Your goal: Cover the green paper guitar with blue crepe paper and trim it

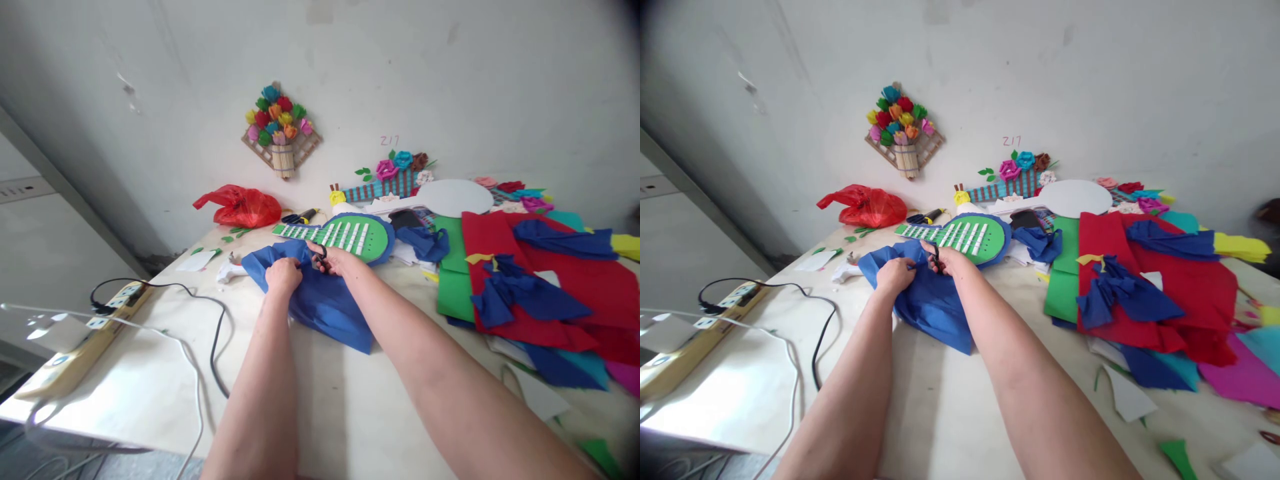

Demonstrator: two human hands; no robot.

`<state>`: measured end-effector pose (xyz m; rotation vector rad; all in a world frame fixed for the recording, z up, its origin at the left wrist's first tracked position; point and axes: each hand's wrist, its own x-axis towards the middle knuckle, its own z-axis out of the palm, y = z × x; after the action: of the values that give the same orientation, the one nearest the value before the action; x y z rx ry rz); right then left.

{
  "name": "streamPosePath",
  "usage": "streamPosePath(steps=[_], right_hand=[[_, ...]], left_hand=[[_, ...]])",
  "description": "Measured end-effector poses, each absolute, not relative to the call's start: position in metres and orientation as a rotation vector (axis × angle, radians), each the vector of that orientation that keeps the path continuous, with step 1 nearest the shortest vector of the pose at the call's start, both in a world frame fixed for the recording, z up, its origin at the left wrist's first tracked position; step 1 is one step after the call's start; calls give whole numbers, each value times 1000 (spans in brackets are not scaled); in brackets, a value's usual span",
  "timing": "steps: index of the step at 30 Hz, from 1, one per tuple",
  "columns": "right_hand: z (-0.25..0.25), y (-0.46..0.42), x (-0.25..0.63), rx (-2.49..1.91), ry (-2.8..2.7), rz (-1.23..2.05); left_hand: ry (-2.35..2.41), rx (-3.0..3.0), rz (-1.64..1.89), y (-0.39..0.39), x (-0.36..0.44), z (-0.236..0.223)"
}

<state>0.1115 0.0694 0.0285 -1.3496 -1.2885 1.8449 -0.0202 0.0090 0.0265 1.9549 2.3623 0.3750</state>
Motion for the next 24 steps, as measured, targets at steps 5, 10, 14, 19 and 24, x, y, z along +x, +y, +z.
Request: streamPosePath(steps=[5, 10, 14, 19, 24], right_hand=[[29, 65, 108, -1386, -1282, 1715], [26, 64, 106, -1410, -1297, 1649], [26, 70, 109, -1359, -1321, 1796], [28, 77, 113, -1353, -1308, 1924], [29, 75, 112, -1381, -1304, 1881]], left_hand=[[2362, 1912, 395, 10, -21, 26], [2354, 1855, 410, 10, -22, 27], [2352, 1846, 424, 9, -22, 28], [2353, 1835, 418, 8, -21, 29], [2359, 1803, 418, 8, -21, 30]])
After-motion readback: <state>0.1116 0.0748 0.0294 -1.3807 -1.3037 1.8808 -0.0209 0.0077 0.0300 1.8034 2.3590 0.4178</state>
